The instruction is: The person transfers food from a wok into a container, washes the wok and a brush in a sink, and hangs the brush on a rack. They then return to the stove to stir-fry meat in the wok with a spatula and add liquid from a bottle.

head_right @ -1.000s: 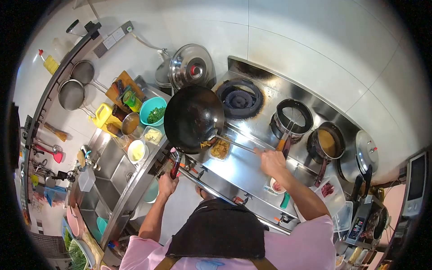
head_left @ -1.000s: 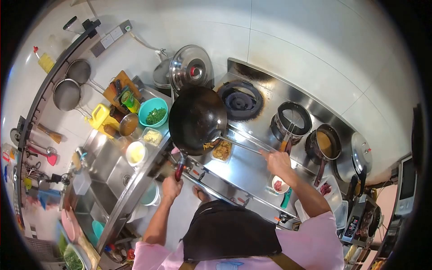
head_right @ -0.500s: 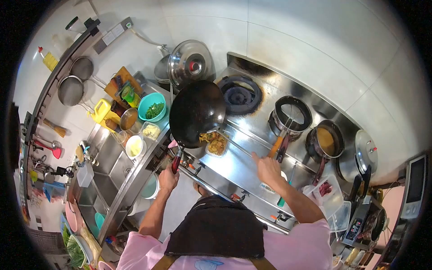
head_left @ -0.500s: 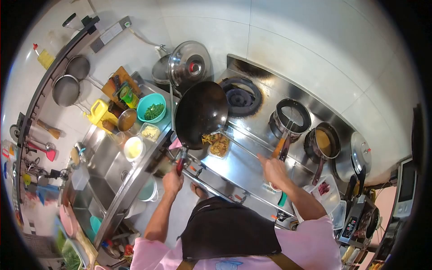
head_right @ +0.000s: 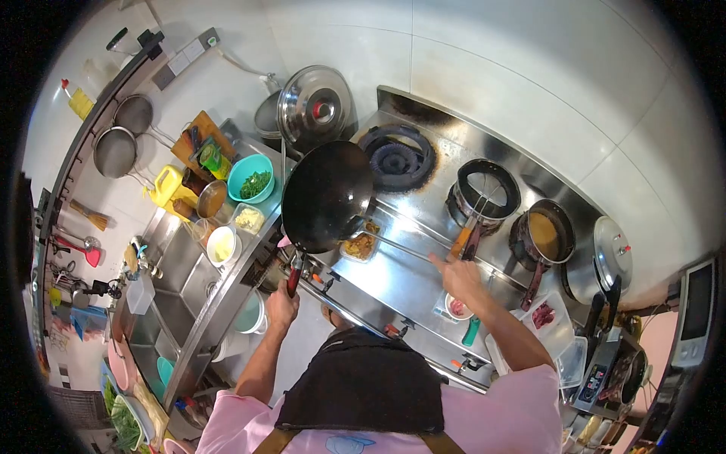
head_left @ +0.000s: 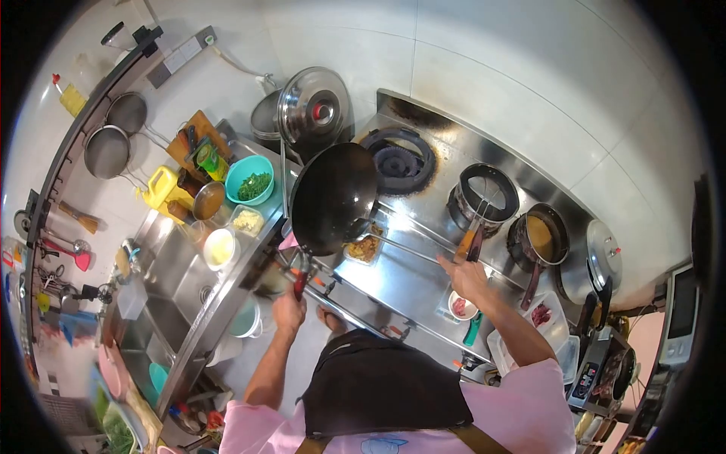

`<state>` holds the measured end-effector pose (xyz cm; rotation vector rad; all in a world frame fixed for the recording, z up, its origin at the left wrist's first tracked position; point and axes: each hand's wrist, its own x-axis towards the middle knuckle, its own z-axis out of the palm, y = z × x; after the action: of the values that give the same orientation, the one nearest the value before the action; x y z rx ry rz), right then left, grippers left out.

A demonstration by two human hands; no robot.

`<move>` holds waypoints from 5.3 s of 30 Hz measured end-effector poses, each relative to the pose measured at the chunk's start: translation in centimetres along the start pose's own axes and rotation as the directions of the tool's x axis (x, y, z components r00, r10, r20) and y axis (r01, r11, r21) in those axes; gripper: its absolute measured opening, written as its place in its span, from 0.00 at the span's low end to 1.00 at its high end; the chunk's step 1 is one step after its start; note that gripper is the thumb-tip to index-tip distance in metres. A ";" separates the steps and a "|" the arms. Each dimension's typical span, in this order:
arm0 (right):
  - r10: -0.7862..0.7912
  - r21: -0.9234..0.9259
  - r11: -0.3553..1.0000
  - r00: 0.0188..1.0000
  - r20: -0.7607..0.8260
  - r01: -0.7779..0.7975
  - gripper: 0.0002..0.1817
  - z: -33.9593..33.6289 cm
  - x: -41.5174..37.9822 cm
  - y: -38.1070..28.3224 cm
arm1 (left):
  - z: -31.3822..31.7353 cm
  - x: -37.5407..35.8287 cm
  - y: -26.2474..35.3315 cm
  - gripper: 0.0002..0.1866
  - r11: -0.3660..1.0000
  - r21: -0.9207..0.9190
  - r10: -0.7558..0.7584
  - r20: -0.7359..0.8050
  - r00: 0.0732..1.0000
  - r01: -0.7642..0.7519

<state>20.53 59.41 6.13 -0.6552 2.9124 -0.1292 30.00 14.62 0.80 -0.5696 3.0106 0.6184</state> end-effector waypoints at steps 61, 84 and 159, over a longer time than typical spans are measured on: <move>0.148 -0.017 0.989 0.987 0.071 -0.147 0.33 0.4 -5.1 -0.9 | -2.6 -2.0 -2.3 0.13 0.943 -0.257 -0.233 -0.063 0.971 0.210; -0.006 -0.213 0.977 1.000 0.009 0.008 0.26 -10.6 -1.9 -2.5 | -2.9 -2.6 -2.7 0.14 0.913 -0.377 -0.218 -0.127 0.968 0.156; 0.008 -0.136 0.991 0.996 0.091 0.004 0.24 -10.4 0.2 -3.1 | -4.7 -4.2 -3.0 0.11 0.905 -0.368 -0.251 -0.053 0.967 0.214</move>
<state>19.88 57.04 16.68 -0.6603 2.8523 0.0986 35.27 11.72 4.41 -0.9860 2.8595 1.1651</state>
